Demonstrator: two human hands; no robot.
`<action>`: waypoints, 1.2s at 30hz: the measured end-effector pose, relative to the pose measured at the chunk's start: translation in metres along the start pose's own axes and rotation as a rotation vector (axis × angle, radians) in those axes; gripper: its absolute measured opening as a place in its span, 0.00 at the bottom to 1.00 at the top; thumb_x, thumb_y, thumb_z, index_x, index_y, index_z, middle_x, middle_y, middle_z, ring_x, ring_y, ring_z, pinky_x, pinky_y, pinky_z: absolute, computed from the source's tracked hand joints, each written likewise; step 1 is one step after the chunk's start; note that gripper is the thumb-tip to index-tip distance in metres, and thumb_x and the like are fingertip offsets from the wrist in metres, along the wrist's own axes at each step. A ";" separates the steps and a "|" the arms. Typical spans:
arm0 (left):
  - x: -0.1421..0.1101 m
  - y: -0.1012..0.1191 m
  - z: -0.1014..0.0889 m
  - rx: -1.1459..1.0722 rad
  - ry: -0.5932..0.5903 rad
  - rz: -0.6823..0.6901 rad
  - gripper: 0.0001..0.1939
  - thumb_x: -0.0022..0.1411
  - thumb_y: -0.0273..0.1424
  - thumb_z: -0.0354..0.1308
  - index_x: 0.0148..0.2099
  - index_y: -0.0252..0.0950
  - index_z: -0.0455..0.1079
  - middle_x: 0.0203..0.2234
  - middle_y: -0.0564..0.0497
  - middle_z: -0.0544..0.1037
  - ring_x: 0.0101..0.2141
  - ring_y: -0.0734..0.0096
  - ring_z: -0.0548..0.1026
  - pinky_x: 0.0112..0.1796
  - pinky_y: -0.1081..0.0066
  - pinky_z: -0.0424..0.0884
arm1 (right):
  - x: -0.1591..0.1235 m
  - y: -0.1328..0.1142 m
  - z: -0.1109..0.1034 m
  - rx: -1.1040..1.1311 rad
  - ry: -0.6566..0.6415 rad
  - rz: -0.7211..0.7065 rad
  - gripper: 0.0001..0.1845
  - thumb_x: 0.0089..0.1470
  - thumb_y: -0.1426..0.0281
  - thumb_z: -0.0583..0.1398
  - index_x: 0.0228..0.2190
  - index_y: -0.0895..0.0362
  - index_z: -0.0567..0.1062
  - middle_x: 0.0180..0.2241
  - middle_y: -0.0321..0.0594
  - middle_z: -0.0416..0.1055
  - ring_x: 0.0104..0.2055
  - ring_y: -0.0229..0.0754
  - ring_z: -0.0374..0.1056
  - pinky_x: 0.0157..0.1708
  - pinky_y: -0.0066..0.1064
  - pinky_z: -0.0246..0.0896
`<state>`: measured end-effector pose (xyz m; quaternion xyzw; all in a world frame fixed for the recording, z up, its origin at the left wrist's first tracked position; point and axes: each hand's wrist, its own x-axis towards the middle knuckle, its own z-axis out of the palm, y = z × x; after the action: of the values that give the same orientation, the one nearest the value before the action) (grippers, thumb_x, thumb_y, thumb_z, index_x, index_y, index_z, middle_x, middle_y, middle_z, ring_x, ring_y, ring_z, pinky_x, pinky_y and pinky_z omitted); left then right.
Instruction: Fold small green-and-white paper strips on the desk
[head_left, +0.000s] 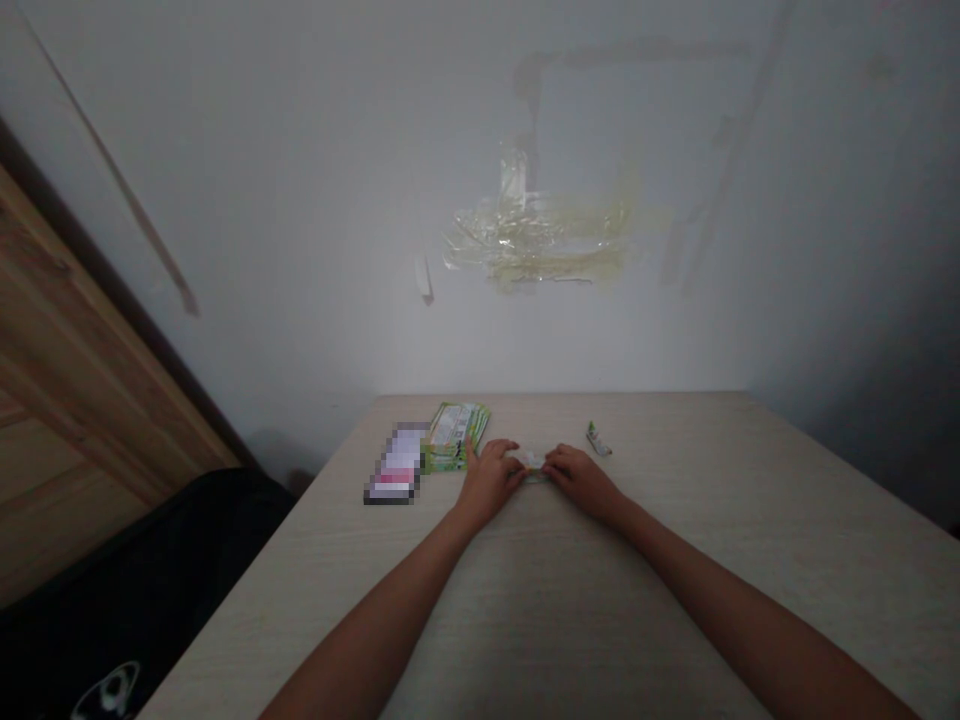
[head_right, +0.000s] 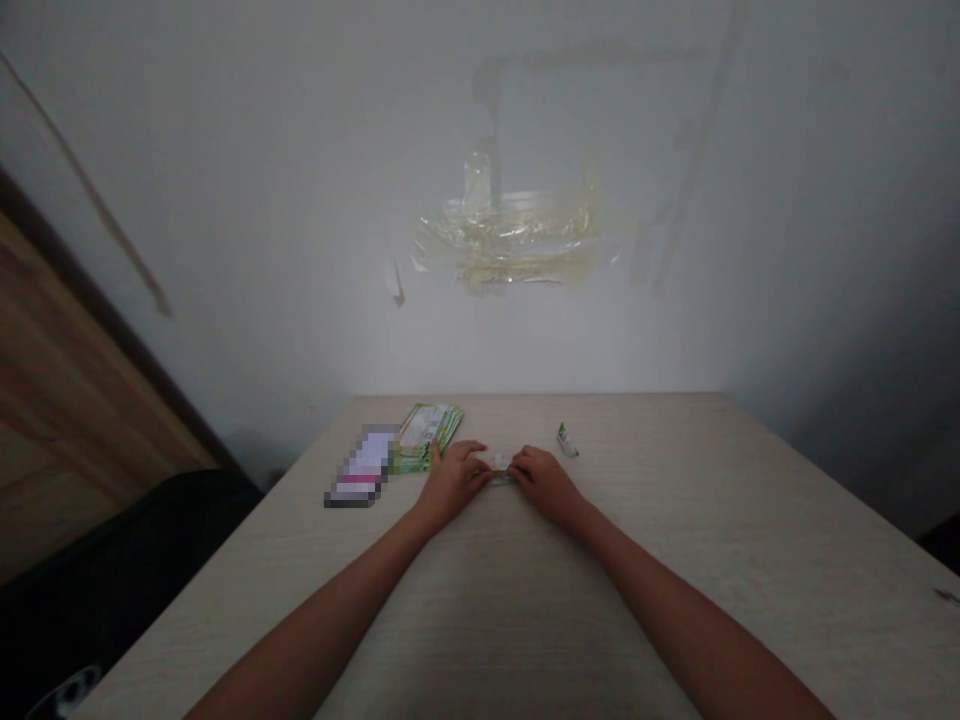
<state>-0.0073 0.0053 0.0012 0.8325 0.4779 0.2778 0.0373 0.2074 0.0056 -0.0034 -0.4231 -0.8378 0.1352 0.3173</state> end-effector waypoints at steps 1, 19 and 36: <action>0.000 0.000 0.000 -0.005 -0.004 -0.018 0.06 0.61 0.36 0.60 0.38 0.44 0.78 0.53 0.50 0.73 0.56 0.58 0.66 0.59 0.34 0.28 | 0.000 0.000 0.000 -0.003 0.001 0.001 0.12 0.62 0.69 0.55 0.34 0.57 0.78 0.35 0.43 0.73 0.39 0.42 0.68 0.42 0.33 0.62; 0.002 0.005 -0.004 0.004 -0.001 -0.166 0.10 0.57 0.40 0.63 0.41 0.47 0.77 0.57 0.49 0.68 0.60 0.52 0.60 0.58 0.29 0.32 | 0.003 0.002 0.007 0.046 0.066 0.084 0.07 0.55 0.73 0.61 0.35 0.56 0.79 0.34 0.42 0.76 0.39 0.43 0.69 0.43 0.34 0.62; 0.010 -0.001 0.002 -0.040 -0.006 -0.195 0.03 0.54 0.38 0.66 0.32 0.47 0.78 0.57 0.56 0.70 0.60 0.47 0.60 0.55 0.26 0.28 | 0.009 0.002 0.018 0.002 0.103 0.237 0.10 0.53 0.74 0.60 0.35 0.55 0.81 0.32 0.41 0.73 0.39 0.43 0.67 0.43 0.34 0.60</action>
<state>-0.0035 0.0145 0.0036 0.7819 0.5510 0.2799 0.0820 0.1931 0.0151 -0.0140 -0.5254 -0.7643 0.1507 0.3423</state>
